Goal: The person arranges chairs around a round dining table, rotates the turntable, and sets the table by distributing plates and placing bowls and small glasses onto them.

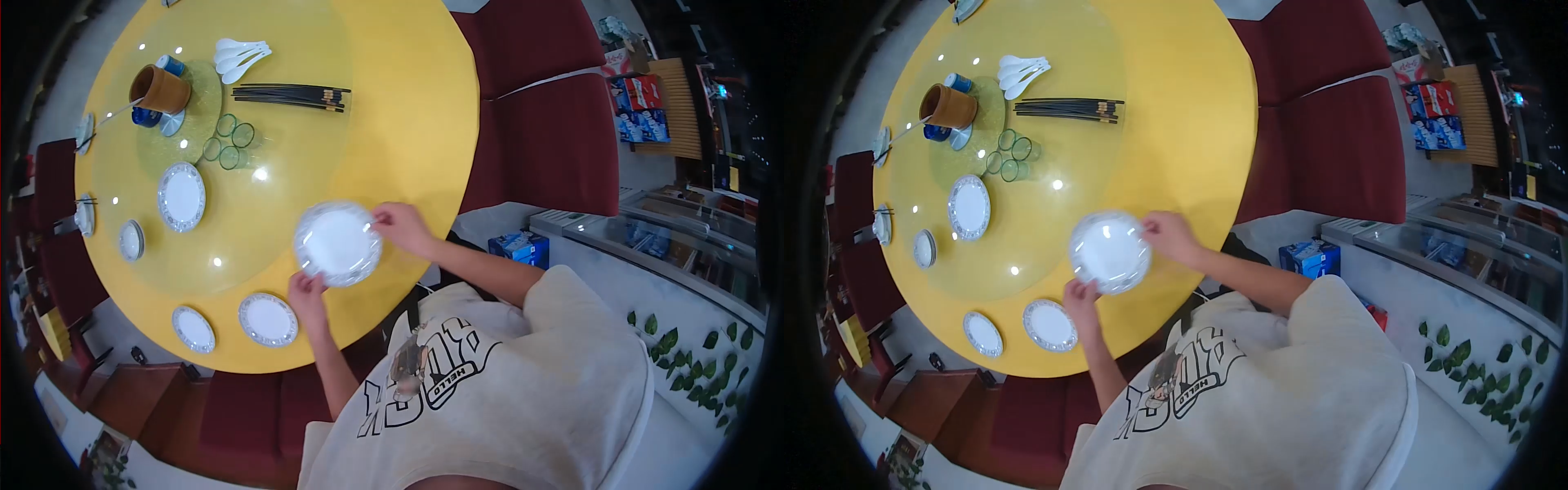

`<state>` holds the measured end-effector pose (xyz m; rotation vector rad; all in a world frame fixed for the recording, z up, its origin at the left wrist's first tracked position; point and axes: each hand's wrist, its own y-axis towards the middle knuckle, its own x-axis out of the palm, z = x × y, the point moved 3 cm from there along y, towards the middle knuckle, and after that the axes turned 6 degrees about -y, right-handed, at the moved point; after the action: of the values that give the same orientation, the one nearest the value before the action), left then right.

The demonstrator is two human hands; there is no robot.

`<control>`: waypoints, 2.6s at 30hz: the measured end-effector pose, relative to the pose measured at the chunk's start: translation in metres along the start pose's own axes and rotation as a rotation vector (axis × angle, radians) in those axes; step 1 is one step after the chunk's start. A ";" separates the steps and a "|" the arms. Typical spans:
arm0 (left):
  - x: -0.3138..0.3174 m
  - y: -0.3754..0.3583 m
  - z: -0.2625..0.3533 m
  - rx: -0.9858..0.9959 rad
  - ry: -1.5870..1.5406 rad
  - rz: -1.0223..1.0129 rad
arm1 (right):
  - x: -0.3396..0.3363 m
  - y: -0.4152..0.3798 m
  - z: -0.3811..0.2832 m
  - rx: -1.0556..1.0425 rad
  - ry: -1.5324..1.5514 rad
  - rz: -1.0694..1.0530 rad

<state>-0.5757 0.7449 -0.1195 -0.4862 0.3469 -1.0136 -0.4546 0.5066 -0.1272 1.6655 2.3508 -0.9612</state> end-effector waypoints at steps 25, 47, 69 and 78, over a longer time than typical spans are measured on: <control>0.239 0.068 -0.037 0.178 0.432 0.185 | -0.176 0.091 0.116 0.012 -0.088 0.359; -0.171 0.248 0.084 0.466 0.344 0.875 | 0.229 0.161 -0.144 -0.055 0.258 -0.271; -0.177 0.168 0.011 0.028 -0.029 0.531 | 0.258 0.139 -0.126 0.016 0.108 -0.129; -0.055 -0.003 -0.012 -0.113 -0.242 0.655 | 0.110 0.025 -0.058 0.001 0.125 -0.289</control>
<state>-0.6102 0.7889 -0.1249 -0.5409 0.3161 -0.2968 -0.4604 0.6324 -0.1386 1.4499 2.7298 -0.9232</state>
